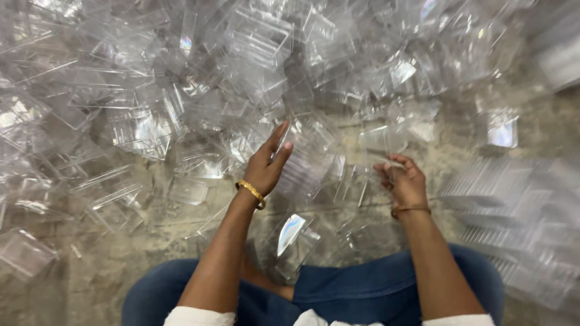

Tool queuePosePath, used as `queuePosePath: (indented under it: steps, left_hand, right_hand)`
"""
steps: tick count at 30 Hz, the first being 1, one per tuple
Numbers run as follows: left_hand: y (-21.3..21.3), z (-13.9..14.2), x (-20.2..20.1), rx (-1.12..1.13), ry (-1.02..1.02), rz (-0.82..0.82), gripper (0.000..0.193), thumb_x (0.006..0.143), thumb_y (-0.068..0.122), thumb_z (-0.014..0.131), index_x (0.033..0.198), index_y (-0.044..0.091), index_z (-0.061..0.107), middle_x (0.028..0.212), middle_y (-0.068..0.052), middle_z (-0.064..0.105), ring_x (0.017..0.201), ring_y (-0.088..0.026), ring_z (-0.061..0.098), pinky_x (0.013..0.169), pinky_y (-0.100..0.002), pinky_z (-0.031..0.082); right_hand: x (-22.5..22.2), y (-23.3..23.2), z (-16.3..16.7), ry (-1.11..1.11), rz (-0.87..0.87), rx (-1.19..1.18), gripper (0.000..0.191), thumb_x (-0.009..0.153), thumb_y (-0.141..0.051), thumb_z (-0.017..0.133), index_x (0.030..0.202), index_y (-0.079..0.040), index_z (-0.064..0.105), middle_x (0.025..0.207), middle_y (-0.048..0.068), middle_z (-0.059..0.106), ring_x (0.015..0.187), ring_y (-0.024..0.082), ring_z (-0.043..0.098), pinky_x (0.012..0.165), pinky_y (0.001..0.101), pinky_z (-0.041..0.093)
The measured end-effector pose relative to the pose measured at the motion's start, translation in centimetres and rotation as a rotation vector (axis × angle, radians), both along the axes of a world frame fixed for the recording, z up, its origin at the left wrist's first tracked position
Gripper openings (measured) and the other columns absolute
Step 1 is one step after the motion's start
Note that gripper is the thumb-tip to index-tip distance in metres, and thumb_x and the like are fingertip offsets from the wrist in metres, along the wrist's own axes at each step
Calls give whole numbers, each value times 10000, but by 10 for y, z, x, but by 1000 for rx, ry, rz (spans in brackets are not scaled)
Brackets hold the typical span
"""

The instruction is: The person sits on the floor and repeatedly picks up clear plastic containers from a large pile, aligns them, and stacks them into a neat pile. The person handles the containers by hand, occasionally adjusting the stack to keep it aligned.

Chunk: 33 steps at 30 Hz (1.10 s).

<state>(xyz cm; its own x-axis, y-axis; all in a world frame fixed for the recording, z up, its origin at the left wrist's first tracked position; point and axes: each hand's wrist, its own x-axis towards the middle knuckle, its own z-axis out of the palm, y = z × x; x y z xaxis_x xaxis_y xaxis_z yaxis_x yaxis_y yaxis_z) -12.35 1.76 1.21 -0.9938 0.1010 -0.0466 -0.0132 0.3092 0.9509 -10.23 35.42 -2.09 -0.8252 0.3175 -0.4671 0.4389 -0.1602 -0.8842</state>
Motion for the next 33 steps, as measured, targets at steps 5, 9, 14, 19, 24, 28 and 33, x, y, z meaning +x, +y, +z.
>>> queuePosePath:
  steps: [5, 9, 14, 19, 24, 28, 33]
  left_hand:
    - [-2, 8, 3, 9, -77, -61, 621, 1005, 503, 508, 1563, 249, 403, 1585, -116, 476, 1453, -304, 475, 1137, -421, 408]
    - [-4, 14, 3, -46, -124, -136, 634, 996, 539, 482, 1563, 269, 404, 1577, -108, 492, 1437, -308, 491, 1126, -431, 421]
    - [-1, 17, 4, -71, -157, -276, 651, 982, 598, 427, 1559, 300, 392, 1614, -57, 443, 1425, -320, 485, 1120, -456, 419]
    - [0, 20, 4, -60, -184, -366, 681, 959, 640, 407, 1555, 310, 399, 1608, -38, 447, 1429, -319, 482, 1117, -480, 419]
    - [-4, 23, 5, -61, -248, -437, 692, 932, 655, 422, 1545, 333, 415, 1595, -35, 467, 1393, -320, 525, 1111, -472, 442]
    - [-4, 23, 6, -125, -243, -551, 698, 925, 660, 428, 1551, 357, 386, 1602, -45, 443, 1407, -319, 504, 1119, -476, 418]
    - [5, 21, 10, -68, -229, -446, 677, 955, 653, 409, 1565, 363, 359, 1630, -63, 411, 1445, -325, 449, 1133, -483, 401]
  right_hand:
    - [3, -15, 9, 56, 56, -37, 292, 979, -51, 621, 1270, -55, 610, 1076, 144, 760, 780, 117, 672, 754, 273, 585]
    - [5, -25, 21, 74, 101, -30, 317, 963, -105, 671, 1269, -54, 607, 1062, 146, 763, 787, 124, 689, 752, 283, 592]
    - [4, -38, 33, 3, 154, -3, 331, 907, -131, 704, 1227, -59, 659, 1029, 131, 774, 799, 143, 726, 756, 300, 618]
    - [8, -46, 39, 18, 255, -66, 327, 911, -142, 709, 1223, -53, 674, 1014, 113, 781, 809, 129, 718, 757, 281, 614]
    - [10, -42, 45, -58, 364, -27, 312, 918, -135, 705, 1218, -51, 691, 995, 115, 785, 805, 135, 713, 742, 288, 596]
    - [13, -46, 47, -25, 482, 28, 324, 907, -128, 689, 1223, -61, 702, 978, 99, 799, 810, 132, 733, 748, 293, 609]
    - [22, -57, 37, 159, 537, 189, 296, 950, -143, 687, 1230, -56, 733, 1078, 104, 743, 970, 162, 710, 820, 296, 593]
